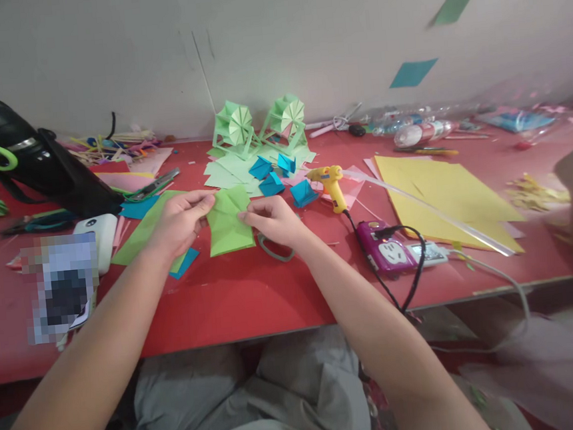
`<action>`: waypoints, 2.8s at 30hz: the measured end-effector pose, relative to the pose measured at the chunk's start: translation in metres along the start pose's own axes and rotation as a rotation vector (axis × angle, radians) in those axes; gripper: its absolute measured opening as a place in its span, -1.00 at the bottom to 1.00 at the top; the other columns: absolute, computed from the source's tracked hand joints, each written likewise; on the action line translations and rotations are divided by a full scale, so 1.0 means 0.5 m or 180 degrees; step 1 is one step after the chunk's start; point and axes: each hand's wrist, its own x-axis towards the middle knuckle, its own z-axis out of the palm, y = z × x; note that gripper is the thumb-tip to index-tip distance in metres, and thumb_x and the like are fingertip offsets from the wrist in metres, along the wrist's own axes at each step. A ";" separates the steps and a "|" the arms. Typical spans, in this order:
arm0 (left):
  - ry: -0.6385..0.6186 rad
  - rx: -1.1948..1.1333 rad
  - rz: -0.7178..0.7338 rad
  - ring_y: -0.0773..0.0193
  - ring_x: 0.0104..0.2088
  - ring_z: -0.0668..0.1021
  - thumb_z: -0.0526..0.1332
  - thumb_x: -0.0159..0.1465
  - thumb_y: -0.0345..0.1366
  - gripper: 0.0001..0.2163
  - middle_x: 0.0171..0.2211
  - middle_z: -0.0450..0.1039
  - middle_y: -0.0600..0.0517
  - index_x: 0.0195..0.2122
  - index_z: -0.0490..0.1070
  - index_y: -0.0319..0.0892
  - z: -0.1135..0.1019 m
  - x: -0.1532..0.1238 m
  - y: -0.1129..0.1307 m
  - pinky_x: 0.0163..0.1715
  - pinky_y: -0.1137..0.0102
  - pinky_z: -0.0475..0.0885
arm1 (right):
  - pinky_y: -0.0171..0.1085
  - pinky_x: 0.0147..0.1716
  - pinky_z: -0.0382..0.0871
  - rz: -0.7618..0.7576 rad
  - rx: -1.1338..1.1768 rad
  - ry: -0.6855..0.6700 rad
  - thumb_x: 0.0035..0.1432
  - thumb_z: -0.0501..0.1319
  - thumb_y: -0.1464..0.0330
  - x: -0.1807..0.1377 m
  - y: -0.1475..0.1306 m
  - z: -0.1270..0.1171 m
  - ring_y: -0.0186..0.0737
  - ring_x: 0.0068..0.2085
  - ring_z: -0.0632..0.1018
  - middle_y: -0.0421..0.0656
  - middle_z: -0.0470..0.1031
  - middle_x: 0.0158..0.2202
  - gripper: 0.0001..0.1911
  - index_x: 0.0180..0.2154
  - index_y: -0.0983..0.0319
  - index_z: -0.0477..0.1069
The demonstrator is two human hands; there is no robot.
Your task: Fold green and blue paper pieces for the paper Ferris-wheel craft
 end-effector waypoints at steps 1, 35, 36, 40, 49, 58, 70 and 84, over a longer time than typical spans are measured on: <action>-0.0006 -0.0023 -0.0006 0.17 -0.32 0.61 0.44 0.09 -0.05 -0.70 -0.32 0.62 -0.04 -0.27 0.62 -0.15 0.000 0.000 0.001 -0.26 0.30 0.50 | -0.35 -0.59 0.03 0.0001 0.0005 0.0001 0.08 0.31 0.05 0.000 0.000 0.000 -0.46 -0.60 0.17 -0.32 0.18 -0.68 -0.48 -0.66 0.23 0.20; 0.0375 0.0255 0.0020 0.14 -0.24 0.64 0.49 0.02 -0.16 -0.64 -0.26 0.63 -0.08 -0.21 0.52 -0.20 0.000 0.004 -0.002 -0.19 0.27 0.54 | -0.34 -0.61 0.00 0.0046 -0.0024 0.0227 0.09 0.31 0.04 -0.001 -0.009 0.004 -0.47 -0.62 0.14 -0.34 0.13 -0.69 -0.50 -0.61 0.23 0.22; 0.0387 0.0273 0.0045 0.15 -0.25 0.64 0.49 0.02 -0.15 -0.65 -0.27 0.63 -0.07 -0.22 0.53 -0.20 -0.001 0.004 -0.003 -0.19 0.28 0.54 | -0.34 -0.60 0.01 0.0054 -0.0017 0.0217 0.09 0.31 0.04 -0.002 -0.009 0.004 -0.47 -0.62 0.15 -0.34 0.13 -0.69 -0.50 -0.61 0.23 0.22; 0.0438 0.0387 0.0071 0.15 -0.27 0.63 0.50 -0.01 -0.13 -0.62 -0.29 0.63 -0.07 -0.22 0.53 -0.19 -0.003 0.004 -0.003 -0.19 0.27 0.53 | -0.34 -0.58 0.09 0.0054 -0.0014 0.0192 0.09 0.32 0.02 0.000 -0.002 0.005 -0.44 -0.58 0.22 -0.31 0.19 -0.64 -0.51 -0.58 0.23 0.23; 0.0472 0.0465 -0.0043 0.17 -0.30 0.62 0.47 0.02 -0.17 -0.65 -0.33 0.60 -0.02 -0.21 0.49 -0.16 0.004 0.001 0.000 -0.28 0.33 0.50 | -0.30 -0.39 0.42 -0.0075 -0.0048 0.0387 -0.06 0.46 0.20 0.004 0.018 0.002 -0.34 -0.34 0.45 -0.05 0.40 -0.03 -0.24 0.16 0.16 0.27; 0.0396 0.0649 0.0056 0.16 -0.22 0.61 0.44 0.04 -0.21 -0.65 -0.23 0.59 -0.06 -0.15 0.51 -0.17 0.001 0.002 -0.003 -0.19 0.31 0.49 | -0.21 -0.26 0.47 -0.0211 -0.0060 0.0482 0.09 0.33 0.28 0.011 0.033 -0.005 -0.28 -0.32 0.49 -0.08 0.50 -0.19 -0.45 0.11 0.23 0.35; 0.0308 0.1083 0.0185 0.18 -0.17 0.58 0.32 0.09 -0.33 -0.80 -0.23 0.59 -0.01 -0.23 0.52 -0.18 -0.004 0.006 -0.009 -0.14 0.32 0.45 | -0.19 -0.28 0.46 -0.0186 -0.0217 0.1150 0.04 0.37 0.25 0.018 0.039 -0.015 -0.20 -0.26 0.54 -0.11 0.52 -0.25 -0.57 -0.05 0.24 0.43; 0.0232 0.0954 -0.0087 0.30 -0.42 0.57 0.33 0.05 -0.42 -0.52 -0.35 0.55 0.06 0.02 0.32 -0.14 0.013 -0.005 -0.009 -0.42 0.45 0.42 | -0.27 -0.49 0.26 -0.0272 -0.0394 0.1359 0.09 0.28 0.35 0.019 0.039 -0.015 -0.33 -0.51 0.39 -0.27 0.43 -0.51 -0.79 -0.21 0.20 0.33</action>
